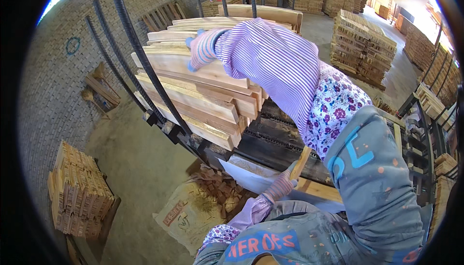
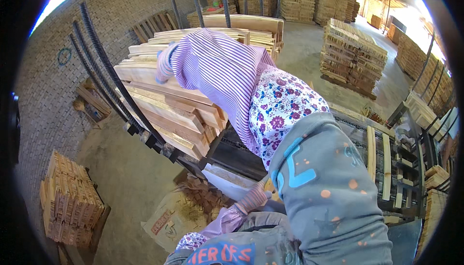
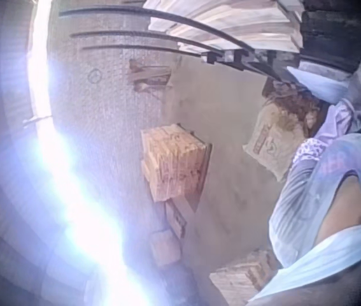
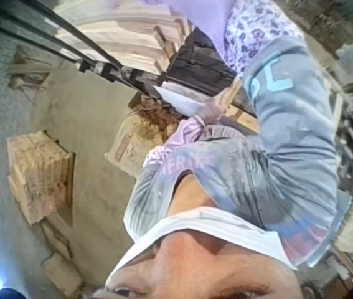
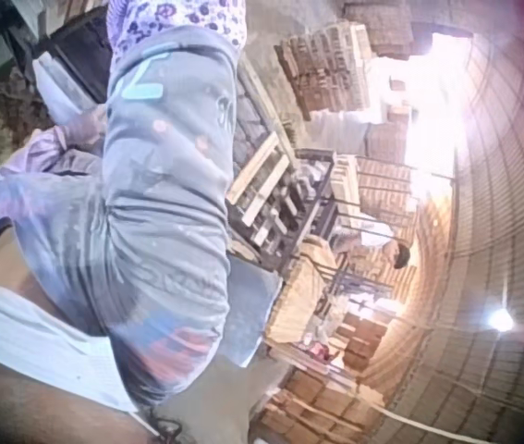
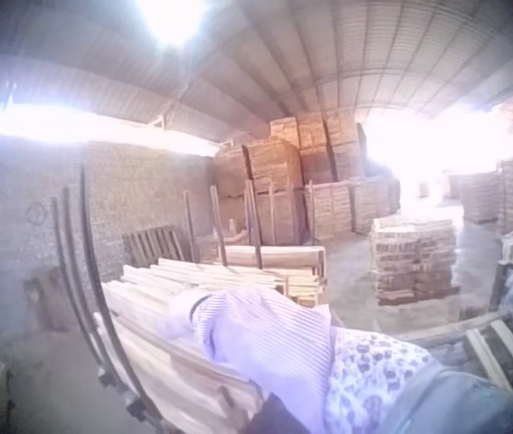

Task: The person repeatedly picks up wooden planks from a stack and places them onto a roller conveyor. The planks are arranged in parallel rows on the conveyor as the person continues the transfer cycle.

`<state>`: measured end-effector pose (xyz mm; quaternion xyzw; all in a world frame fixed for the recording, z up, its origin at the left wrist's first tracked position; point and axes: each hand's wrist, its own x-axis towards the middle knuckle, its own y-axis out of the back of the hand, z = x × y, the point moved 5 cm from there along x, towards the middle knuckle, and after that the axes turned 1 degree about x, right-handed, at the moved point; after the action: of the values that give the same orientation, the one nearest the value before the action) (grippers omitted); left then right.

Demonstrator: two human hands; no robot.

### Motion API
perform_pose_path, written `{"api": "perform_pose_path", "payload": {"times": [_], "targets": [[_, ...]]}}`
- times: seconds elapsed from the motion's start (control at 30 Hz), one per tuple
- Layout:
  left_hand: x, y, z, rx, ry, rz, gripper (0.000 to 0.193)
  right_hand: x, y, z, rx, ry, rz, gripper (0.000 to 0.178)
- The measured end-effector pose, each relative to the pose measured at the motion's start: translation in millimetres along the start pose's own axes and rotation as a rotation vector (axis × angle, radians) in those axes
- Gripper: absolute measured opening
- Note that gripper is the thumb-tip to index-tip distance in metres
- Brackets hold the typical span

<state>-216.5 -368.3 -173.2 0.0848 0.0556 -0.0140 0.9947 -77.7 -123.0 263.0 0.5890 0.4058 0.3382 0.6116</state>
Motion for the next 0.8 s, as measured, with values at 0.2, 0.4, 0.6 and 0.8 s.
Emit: {"api": "perform_pose_path", "payload": {"times": [0.2,0.4,0.6,0.8], "targets": [[49,-19,-18,0.175,-0.293,0.178,0.082,-6,12,16,0.236,0.087,0.065,0.121],[33,-6,113,-0.526,-0.171,0.054,0.083,-149,41,95,0.308,0.232,0.519,0.097],[72,-23,169,-0.615,-0.334,0.128,0.055,-344,-204,268,0.818,-0.226,1.169,0.088],[95,0,213,0.323,-0.087,0.272,0.031,-335,-252,245,1.419,-0.257,0.849,0.038]]}}
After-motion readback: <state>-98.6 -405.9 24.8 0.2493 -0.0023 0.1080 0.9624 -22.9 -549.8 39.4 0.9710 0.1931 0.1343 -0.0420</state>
